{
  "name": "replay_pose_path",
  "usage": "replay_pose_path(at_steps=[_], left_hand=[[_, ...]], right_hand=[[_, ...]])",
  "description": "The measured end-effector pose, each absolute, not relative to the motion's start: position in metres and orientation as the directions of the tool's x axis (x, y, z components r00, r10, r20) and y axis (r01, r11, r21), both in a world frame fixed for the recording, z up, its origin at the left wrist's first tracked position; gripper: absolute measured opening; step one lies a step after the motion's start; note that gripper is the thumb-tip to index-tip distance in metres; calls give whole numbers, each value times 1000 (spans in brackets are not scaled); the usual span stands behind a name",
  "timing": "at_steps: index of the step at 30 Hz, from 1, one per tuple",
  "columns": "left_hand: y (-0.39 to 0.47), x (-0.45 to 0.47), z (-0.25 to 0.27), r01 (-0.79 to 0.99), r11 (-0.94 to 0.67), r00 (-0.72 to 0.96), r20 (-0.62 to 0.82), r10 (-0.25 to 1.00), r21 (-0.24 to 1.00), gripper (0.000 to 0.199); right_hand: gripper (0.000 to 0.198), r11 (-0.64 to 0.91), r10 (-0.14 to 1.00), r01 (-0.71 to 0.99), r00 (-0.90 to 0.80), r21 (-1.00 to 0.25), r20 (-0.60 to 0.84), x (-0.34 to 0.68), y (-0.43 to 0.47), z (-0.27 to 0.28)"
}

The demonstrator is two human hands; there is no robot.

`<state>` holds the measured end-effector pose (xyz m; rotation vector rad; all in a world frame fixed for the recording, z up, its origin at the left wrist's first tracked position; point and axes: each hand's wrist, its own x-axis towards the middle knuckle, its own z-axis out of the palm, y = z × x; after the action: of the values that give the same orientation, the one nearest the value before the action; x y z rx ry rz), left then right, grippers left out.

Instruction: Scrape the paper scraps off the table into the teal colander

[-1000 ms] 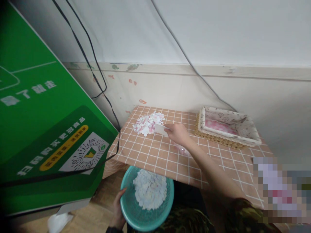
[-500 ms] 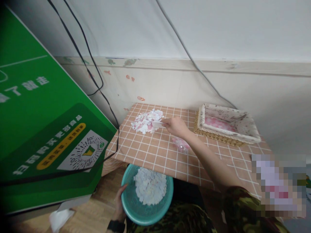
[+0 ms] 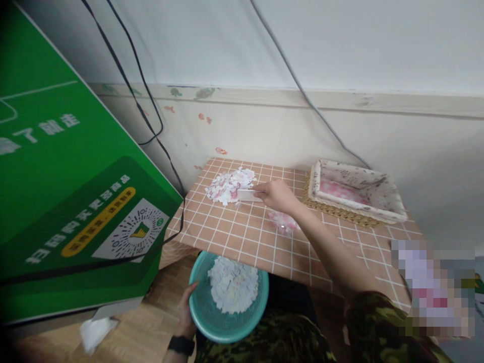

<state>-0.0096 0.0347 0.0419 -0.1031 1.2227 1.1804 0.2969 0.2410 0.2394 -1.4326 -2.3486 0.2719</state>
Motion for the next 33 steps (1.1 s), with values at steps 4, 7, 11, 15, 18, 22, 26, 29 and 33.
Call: replay_pose_path(at_steps=[4, 7, 11, 15, 18, 22, 26, 29, 33], left_hand=[[36, -8, 46, -741, 457, -110, -761, 640, 492, 17], [36, -6, 49, -745, 456, -108, -763, 637, 486, 18], [35, -7, 48, -741, 451, -95, -742, 664, 498, 18], [33, -10, 41, -742, 446, -93, -736, 670, 500, 16], [33, -12, 38, -745, 453, -78, -738, 670, 490, 16], [33, -12, 37, -749, 452, -75, -741, 668, 484, 17], [34, -12, 37, -748, 438, -90, -730, 677, 498, 17], [34, -11, 38, -743, 435, -105, -730, 675, 509, 21], [35, -10, 37, -746, 418, -148, -741, 654, 518, 22]], right_hand=[[27, 478, 878, 796, -438, -372, 192, 292, 241, 239], [28, 495, 869, 792, -461, -358, 180, 288, 243, 235], [27, 487, 871, 826, -436, -283, 226, 286, 245, 232], [27, 486, 870, 829, -429, -276, 245, 288, 243, 233], [29, 488, 870, 823, -436, -289, 229, 289, 241, 233], [29, 455, 888, 848, -405, -273, 219, 290, 241, 231], [28, 457, 889, 836, -413, -303, 200, 291, 241, 227], [28, 501, 864, 781, -475, -372, 165, 293, 237, 228], [26, 519, 846, 734, -513, -438, 144, 296, 232, 233]])
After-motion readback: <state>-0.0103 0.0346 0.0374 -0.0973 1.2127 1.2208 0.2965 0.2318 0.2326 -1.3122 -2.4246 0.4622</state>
